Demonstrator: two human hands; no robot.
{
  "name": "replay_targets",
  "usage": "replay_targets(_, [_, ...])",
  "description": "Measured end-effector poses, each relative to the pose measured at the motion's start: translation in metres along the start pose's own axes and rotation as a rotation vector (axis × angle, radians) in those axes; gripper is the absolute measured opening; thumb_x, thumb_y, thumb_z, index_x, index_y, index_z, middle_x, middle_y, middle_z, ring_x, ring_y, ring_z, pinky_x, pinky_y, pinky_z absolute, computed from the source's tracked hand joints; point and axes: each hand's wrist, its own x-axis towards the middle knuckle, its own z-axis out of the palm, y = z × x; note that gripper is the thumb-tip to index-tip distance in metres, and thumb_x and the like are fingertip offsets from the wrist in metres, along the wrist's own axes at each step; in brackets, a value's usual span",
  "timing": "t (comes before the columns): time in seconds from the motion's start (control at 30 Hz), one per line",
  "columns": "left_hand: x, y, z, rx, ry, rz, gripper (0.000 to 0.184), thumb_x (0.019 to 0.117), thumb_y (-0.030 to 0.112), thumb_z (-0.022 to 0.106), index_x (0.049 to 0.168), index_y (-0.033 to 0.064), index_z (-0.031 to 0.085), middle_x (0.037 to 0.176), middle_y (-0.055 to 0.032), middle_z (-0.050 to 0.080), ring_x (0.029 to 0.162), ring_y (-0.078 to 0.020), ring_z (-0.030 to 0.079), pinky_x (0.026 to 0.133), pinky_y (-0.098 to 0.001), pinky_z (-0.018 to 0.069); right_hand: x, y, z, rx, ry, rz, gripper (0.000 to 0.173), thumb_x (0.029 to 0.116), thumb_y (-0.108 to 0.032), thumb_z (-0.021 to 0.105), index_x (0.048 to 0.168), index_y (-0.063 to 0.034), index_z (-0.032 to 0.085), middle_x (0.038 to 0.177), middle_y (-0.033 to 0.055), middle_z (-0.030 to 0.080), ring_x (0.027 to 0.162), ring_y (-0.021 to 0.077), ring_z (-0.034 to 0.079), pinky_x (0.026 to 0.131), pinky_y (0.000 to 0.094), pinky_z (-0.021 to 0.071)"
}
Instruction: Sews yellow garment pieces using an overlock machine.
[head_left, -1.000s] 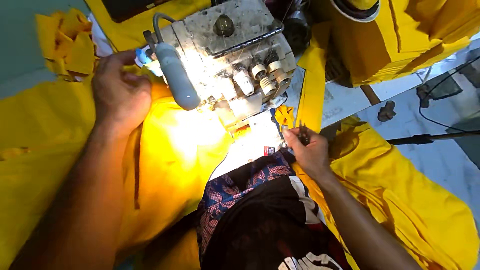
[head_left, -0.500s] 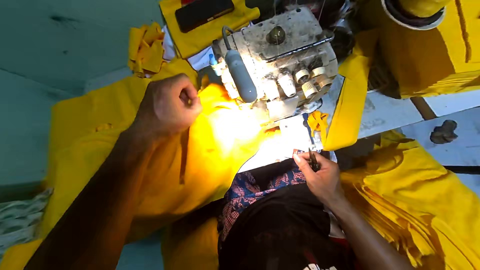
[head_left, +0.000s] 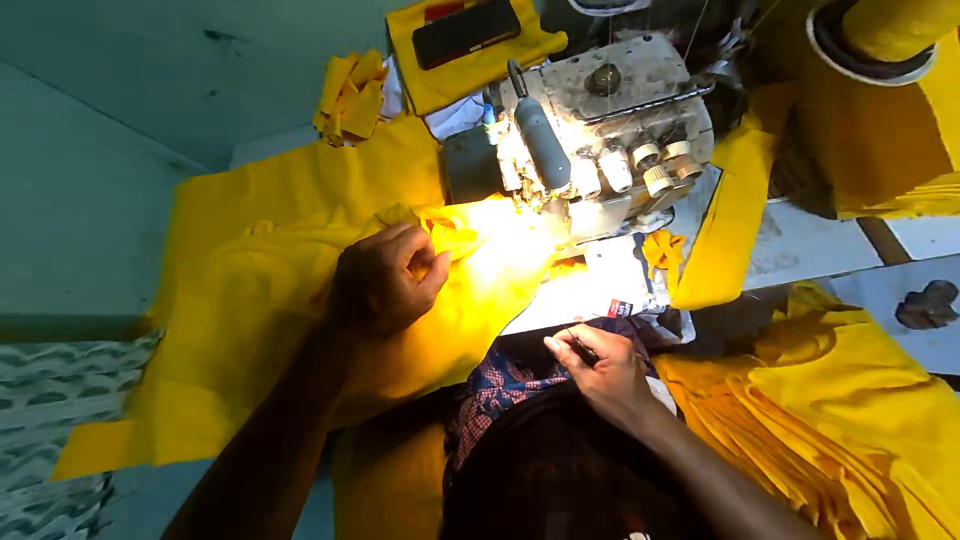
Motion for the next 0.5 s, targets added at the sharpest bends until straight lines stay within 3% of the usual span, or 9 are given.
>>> replay_targets(0.07, [0.009,0.008,-0.001,0.021,0.05,0.048,0.022,0.0958,0.026,0.062,0.106,0.0083,0.069,0.103,-0.0096,0.066,0.074,-0.0204,0.063,0.06,-0.0379,0.0526,0.0,-0.005,0.004,0.012,-0.049,0.016,0.022,0.1015,-0.029,0.064,0.097,-0.0118,0.077,0.087,-0.004,0.073,0.08,-0.0004,0.067,0.074,0.0188,0.0573])
replay_targets(0.13, [0.024,0.011,0.002,0.093,-0.023,0.076,0.039,0.0958,0.021,0.059,0.134,0.0141,0.065,0.128,-0.0131,0.062,0.086,-0.0266,0.067,0.065,-0.0443,0.0562,0.003,-0.012,0.008,0.036,-0.104,0.038,0.024,0.1024,-0.032,0.063,0.099,-0.0129,0.077,0.089,-0.005,0.073,0.081,-0.0002,0.067,0.074,0.0201,0.0578])
replay_targets(0.17, [0.031,0.01,0.004,0.136,-0.082,0.079,0.042,0.0978,0.021,0.057,0.139,0.0169,0.063,0.133,-0.0136,0.059,0.092,-0.0299,0.068,0.067,-0.0477,0.0573,0.004,-0.016,0.011,0.06,-0.129,0.038,0.026,0.103,-0.034,0.062,0.101,-0.0129,0.076,0.09,-0.0051,0.073,0.082,0.0,0.067,0.075,0.0207,0.058])
replay_targets(0.23, [0.037,0.004,0.008,0.181,-0.147,0.079,0.027,0.1037,0.022,0.052,0.122,0.0135,0.07,0.125,-0.0114,0.062,0.099,-0.0305,0.067,0.074,-0.0489,0.0577,0.007,-0.022,0.014,0.105,-0.174,0.024,0.034,0.1051,-0.041,0.057,0.11,-0.0118,0.075,0.095,-0.0034,0.074,0.086,0.0016,0.068,0.078,0.0232,0.0589])
replay_targets(0.3, [0.031,0.001,0.002,0.161,-0.118,0.074,0.026,0.107,0.022,0.048,0.11,0.0078,0.07,0.11,-0.011,0.068,0.097,-0.029,0.069,0.078,-0.0481,0.0576,0.009,-0.026,0.014,0.124,-0.199,-0.002,0.047,0.1082,-0.048,0.046,0.118,-0.0115,0.073,0.097,-0.0016,0.073,0.086,0.004,0.068,0.078,0.0267,0.0584])
replay_targets(0.4, [-0.001,0.002,-0.014,0.081,-0.025,0.02,0.03,0.1079,0.025,0.047,0.115,0.0046,0.069,0.101,-0.0122,0.07,0.088,-0.0262,0.07,0.076,-0.0454,0.0582,0.012,-0.028,0.016,0.234,-0.235,0.027,0.05,0.1122,-0.043,0.034,0.117,-0.0111,0.073,0.088,-0.0011,0.068,0.076,0.0068,0.063,0.07,0.0284,0.0547])
replay_targets(0.5, [-0.038,0.005,-0.02,0.003,0.068,-0.057,0.03,0.1047,0.026,0.052,0.111,0.0029,0.071,0.093,-0.0101,0.07,0.077,-0.0181,0.068,0.069,-0.0361,0.0579,0.023,-0.036,0.023,0.433,-0.325,0.161,0.043,0.1107,-0.04,0.042,0.119,-0.0111,0.073,0.084,-0.0027,0.066,0.07,0.0051,0.058,0.064,0.0246,0.0508])
